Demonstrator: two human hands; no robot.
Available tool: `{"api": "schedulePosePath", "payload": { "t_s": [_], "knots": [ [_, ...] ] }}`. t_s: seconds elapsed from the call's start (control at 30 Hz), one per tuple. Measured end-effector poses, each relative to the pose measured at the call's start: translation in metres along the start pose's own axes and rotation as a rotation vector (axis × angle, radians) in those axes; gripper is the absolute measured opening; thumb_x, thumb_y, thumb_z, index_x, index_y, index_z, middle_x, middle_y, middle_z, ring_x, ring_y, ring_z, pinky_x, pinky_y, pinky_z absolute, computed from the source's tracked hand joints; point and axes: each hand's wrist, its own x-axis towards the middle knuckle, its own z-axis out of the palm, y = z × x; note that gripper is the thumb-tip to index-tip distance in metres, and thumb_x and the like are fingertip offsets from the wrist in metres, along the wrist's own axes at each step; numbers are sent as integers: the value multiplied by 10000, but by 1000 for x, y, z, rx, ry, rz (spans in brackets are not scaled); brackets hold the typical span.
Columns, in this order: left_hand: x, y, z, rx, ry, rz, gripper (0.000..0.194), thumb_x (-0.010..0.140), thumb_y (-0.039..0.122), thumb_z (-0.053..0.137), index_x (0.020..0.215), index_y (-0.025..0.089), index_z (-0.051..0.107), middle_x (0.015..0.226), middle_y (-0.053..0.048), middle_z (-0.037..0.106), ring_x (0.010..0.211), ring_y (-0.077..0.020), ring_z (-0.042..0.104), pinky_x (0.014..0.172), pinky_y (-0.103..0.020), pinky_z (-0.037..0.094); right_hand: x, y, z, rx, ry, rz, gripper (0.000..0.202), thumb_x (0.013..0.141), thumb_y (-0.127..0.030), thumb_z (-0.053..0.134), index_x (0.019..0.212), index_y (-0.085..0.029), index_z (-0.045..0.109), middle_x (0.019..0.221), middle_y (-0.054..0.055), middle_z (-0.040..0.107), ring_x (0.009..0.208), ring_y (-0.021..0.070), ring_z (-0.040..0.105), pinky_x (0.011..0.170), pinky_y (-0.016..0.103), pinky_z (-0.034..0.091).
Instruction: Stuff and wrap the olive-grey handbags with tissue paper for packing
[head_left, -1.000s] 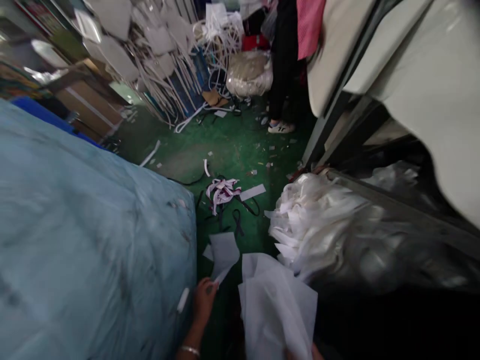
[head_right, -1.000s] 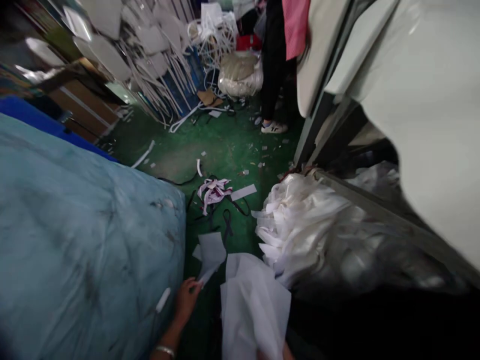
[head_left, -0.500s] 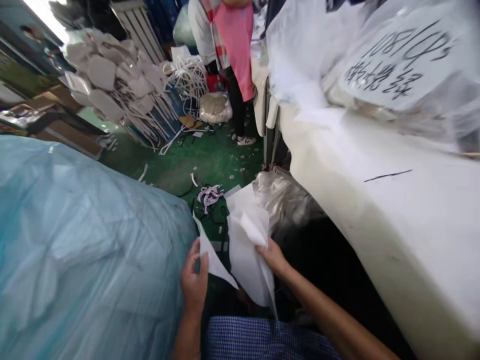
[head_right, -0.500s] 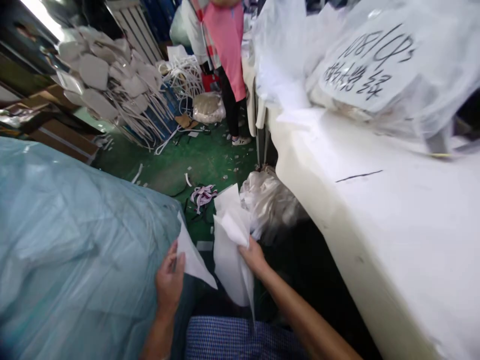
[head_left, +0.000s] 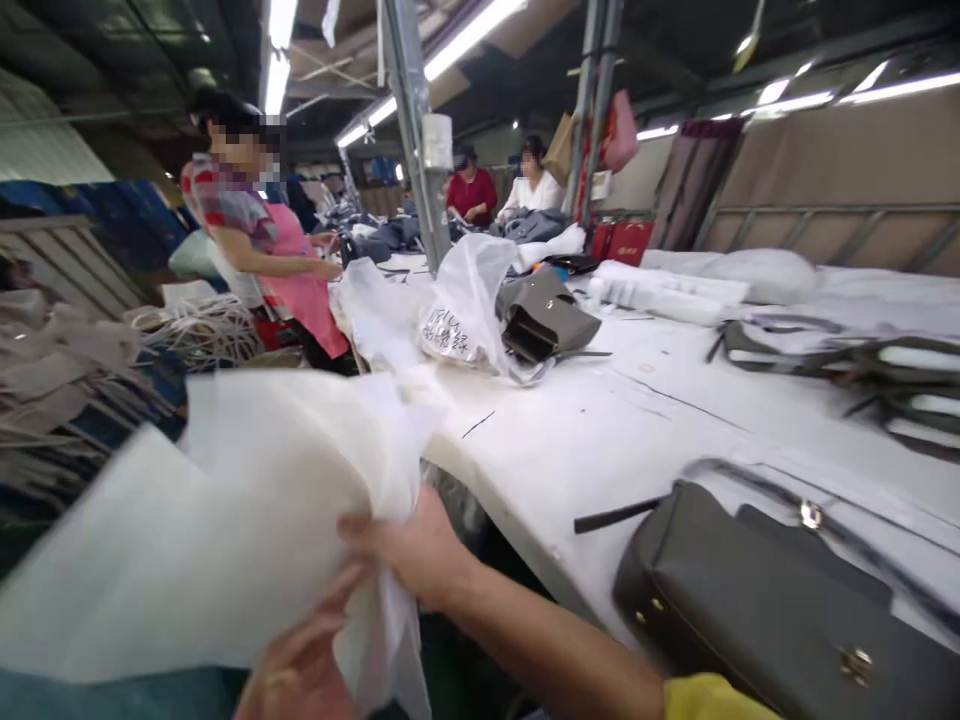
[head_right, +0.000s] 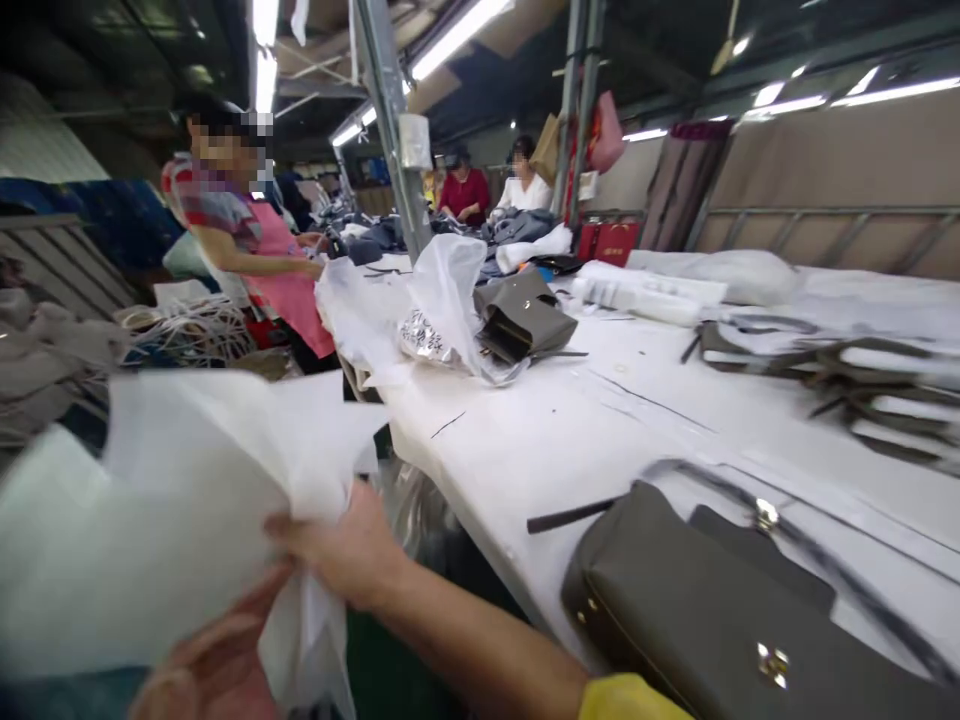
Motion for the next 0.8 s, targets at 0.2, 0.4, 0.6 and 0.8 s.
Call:
{"api": "schedulePosePath", "payload": {
  "t_s": [0.2, 0.4, 0.6, 0.8],
  "knots": [
    [37, 85, 96, -492, 168, 46, 233, 912, 353, 539, 841, 232, 725, 999, -13, 747, 977, -223, 694, 840, -350, 591, 61, -157, -39, -833, 358, -842, 422, 914, -393, 522, 1191, -84, 599, 1172, 85, 652, 1223, 290, 554, 1034, 474, 422],
    [4, 55, 133, -265, -363, -174, 272, 946, 375, 533, 865, 195, 721, 1020, -72, 745, 1001, -242, 690, 906, -364, 562, 58, -234, -163, -1561, -132, -1095, 446, 978, -173, 422, 1420, -194, 480, 1473, 7, 489, 1419, 209, 361, 1162, 456, 261],
    [-7, 34, 154, -110, -664, -136, 304, 954, 401, 504, 873, 223, 736, 979, -58, 761, 969, -226, 707, 862, -320, 578, -6, -156, -331, -1659, -125, -195, 559, 844, -415, 600, 1253, -37, 635, 1354, 188, 593, 1327, 273, 487, 1129, 394, 264],
    [19, 25, 206, 22, -855, 103, 232, 950, 350, 525, 1017, 258, 727, 1096, -49, 747, 1057, -211, 688, 954, -338, 550, -34, -123, -366, -1574, -20, -176, 662, 769, -456, 767, 1366, -244, 577, 1490, 112, 473, 1409, 329, 382, 1146, 529, 297]
  ]
}}
